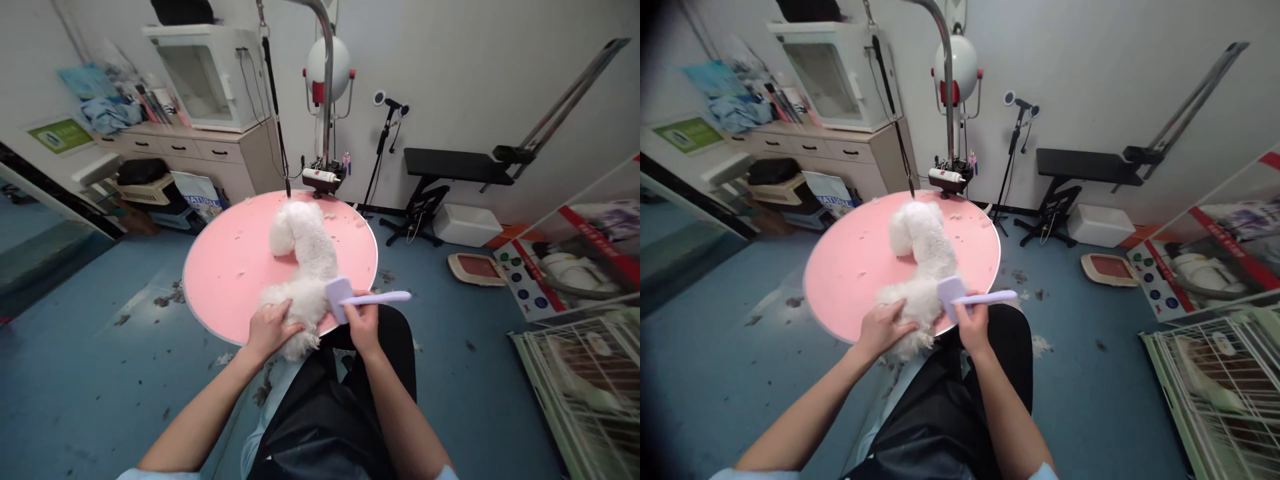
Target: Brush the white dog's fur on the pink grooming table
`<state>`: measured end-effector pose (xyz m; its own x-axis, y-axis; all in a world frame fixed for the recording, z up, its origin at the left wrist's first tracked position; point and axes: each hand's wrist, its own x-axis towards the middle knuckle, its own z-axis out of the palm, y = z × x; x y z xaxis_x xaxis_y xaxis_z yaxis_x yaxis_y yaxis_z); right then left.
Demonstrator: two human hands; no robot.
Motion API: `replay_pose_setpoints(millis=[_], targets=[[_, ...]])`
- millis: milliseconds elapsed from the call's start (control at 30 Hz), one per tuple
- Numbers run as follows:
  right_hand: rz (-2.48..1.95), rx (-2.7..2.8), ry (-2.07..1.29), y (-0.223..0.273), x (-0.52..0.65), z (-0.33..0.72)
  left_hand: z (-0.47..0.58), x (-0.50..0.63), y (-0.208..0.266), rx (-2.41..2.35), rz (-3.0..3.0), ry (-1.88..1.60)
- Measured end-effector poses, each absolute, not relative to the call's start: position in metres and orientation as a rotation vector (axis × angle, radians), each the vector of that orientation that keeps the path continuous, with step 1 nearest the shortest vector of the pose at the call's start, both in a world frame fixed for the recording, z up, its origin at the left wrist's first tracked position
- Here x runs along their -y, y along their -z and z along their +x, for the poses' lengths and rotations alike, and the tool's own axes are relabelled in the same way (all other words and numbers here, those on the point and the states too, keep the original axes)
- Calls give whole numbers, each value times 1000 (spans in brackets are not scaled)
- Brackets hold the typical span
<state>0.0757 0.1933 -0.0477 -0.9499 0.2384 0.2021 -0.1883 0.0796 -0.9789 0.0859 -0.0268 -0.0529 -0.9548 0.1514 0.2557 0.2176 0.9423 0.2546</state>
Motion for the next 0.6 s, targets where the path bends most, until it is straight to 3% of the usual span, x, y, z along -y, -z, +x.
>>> replay_pose_setpoints(millis=[100,233,367,500,600], targets=[[197,2332,-1958,49,-189,76,84,29,59,2889,-223,472],[-117,2010,-1877,50,-185,74,80,35,80,2907,-263,637],[219,2288,-1873,48,-182,74,75,41,93,2877,-345,709],[-50,2097,-1713,43,-182,75,70,42,91,2893,-338,720],[256,2309,-1784,40,-182,78,69,42,87,2887,-394,678]])
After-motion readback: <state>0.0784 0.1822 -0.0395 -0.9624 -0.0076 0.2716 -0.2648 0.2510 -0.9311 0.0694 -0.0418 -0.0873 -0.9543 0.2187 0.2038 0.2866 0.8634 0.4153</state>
